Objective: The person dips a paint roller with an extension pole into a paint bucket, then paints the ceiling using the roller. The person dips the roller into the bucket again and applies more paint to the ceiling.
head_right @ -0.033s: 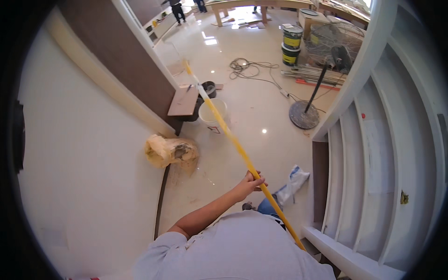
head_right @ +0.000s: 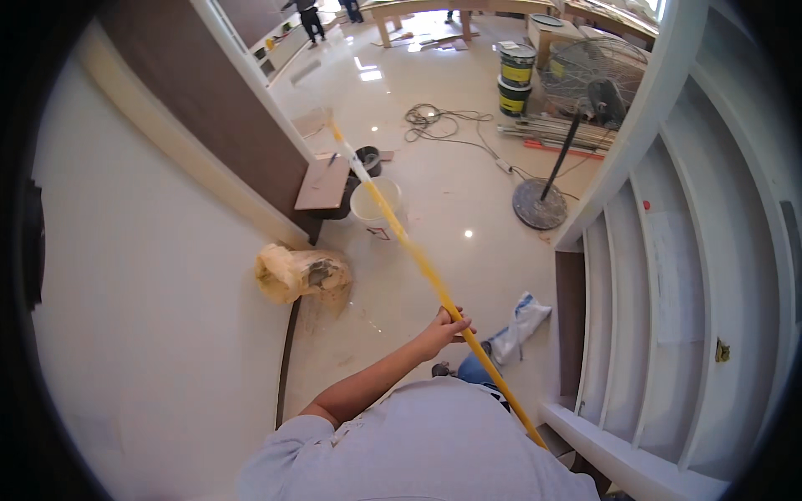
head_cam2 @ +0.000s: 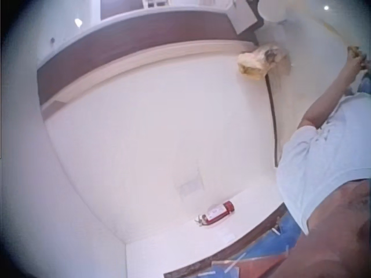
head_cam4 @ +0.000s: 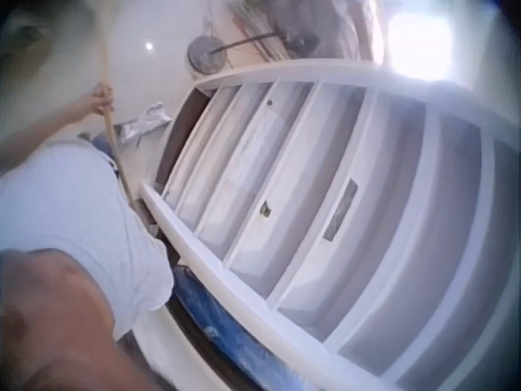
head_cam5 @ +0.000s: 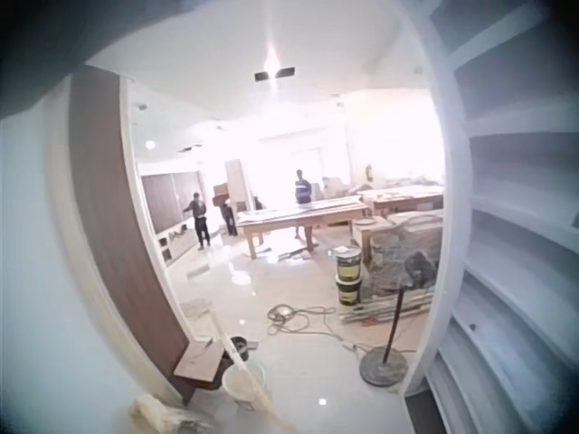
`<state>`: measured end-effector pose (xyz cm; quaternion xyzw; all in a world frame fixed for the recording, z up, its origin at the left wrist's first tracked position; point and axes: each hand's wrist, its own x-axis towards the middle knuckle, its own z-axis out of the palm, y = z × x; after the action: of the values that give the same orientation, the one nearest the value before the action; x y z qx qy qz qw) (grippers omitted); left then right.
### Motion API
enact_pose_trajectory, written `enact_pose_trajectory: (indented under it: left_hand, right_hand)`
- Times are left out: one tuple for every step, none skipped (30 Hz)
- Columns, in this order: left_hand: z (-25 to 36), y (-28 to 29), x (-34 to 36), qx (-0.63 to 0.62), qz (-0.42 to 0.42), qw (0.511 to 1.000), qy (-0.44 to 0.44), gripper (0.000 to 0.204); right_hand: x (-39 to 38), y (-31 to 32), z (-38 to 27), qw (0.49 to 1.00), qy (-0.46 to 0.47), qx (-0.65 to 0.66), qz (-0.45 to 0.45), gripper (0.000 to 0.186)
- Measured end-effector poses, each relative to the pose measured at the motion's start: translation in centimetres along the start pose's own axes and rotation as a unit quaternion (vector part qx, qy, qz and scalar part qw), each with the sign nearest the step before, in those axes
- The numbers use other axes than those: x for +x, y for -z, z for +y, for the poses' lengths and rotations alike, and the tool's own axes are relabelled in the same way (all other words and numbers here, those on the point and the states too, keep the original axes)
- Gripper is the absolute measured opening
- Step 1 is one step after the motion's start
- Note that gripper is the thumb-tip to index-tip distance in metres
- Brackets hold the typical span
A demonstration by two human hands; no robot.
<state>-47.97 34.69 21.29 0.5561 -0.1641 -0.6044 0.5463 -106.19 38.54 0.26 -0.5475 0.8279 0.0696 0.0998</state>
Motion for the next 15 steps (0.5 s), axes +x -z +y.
enact_pose_trajectory:
  left_hand:
    - [-0.5, 0.8, 1.4, -0.008, 0.001, 1.000, 0.027, 0.059]
    - [-1.0, 1.3, 2.6, -0.008, -0.009, 0.999, 0.030, 0.059]
    - [-1.5, 1.7, 3.8, -0.023, 0.004, 0.997, 0.070, 0.063]
    - [-1.9, 2.1, 4.9, -0.037, 0.019, 0.993, 0.110, 0.066]
    - [-2.3, 2.4, 5.8, -0.041, 0.014, 0.991, 0.130, 0.053]
    - [-2.5, 2.6, 6.9, -0.039, 0.008, 0.991, 0.131, 0.053]
    - [-2.5, 3.2, 7.8, -0.051, -0.014, 0.986, 0.161, 0.044]
    - [-2.6, 3.8, 8.4, -0.063, -0.036, 0.979, 0.190, 0.034]
    - [-2.8, 4.3, 8.9, -0.062, -0.036, 0.979, 0.189, 0.034]
    - [-2.8, 4.4, 9.5, -0.070, -0.038, 0.974, 0.210, 0.027]
    - [-2.8, 4.7, 10.2, -0.079, -0.039, 0.969, 0.232, 0.020]
    - [-2.6, 5.3, 11.0, -0.079, -0.041, 0.969, 0.231, 0.020]
    - [-3.0, 6.2, 12.1, -0.087, -0.041, 0.967, 0.238, 0.019]
    - [-3.2, 6.6, 12.6, -0.096, -0.042, 0.963, 0.248, 0.019]
    - [-3.2, 7.2, 13.6, -0.093, -0.084, 0.964, 0.234, 0.023]
  right_hand:
    - [-0.5, 0.6, -0.1, 0.999, -0.014, -0.010, 0.027, 0.031]
    - [-1.0, 1.0, 0.0, 0.998, -0.026, -0.018, 0.055, 0.030]
    - [-1.4, 1.3, 0.1, 0.995, -0.039, -0.027, 0.083, 0.030]
    - [-1.7, 1.6, 0.1, 0.992, -0.050, -0.036, 0.109, 0.030]
    - [-2.2, 1.8, 0.3, 0.988, -0.060, -0.043, 0.132, 0.030]
    - [-2.3, 1.9, 0.4, 0.984, -0.070, -0.051, 0.156, 0.030]
    - [-2.4, 1.9, 0.2, 0.980, -0.075, -0.056, 0.177, 0.029]
    - [-2.2, 2.0, 0.0, 0.975, -0.078, -0.060, 0.197, 0.029]
    - [-1.8, 2.3, 0.0, 0.971, -0.079, -0.067, 0.215, 0.029]
    - [-1.5, 2.7, 0.0, 0.966, -0.081, -0.071, 0.235, 0.029]
    - [-1.3, 2.8, -0.1, 0.961, -0.082, -0.074, 0.253, 0.029]
    - [-1.0, 2.8, -0.6, 0.957, -0.079, -0.077, 0.268, 0.029]
    - [-0.5, 3.4, -0.9, 0.953, -0.072, -0.081, 0.282, 0.028]
    - [-0.3, 3.6, -0.8, 0.949, -0.065, -0.086, 0.296, 0.028]
    - [-0.2, 4.0, -0.7, 0.945, -0.055, -0.092, 0.308, 0.028]
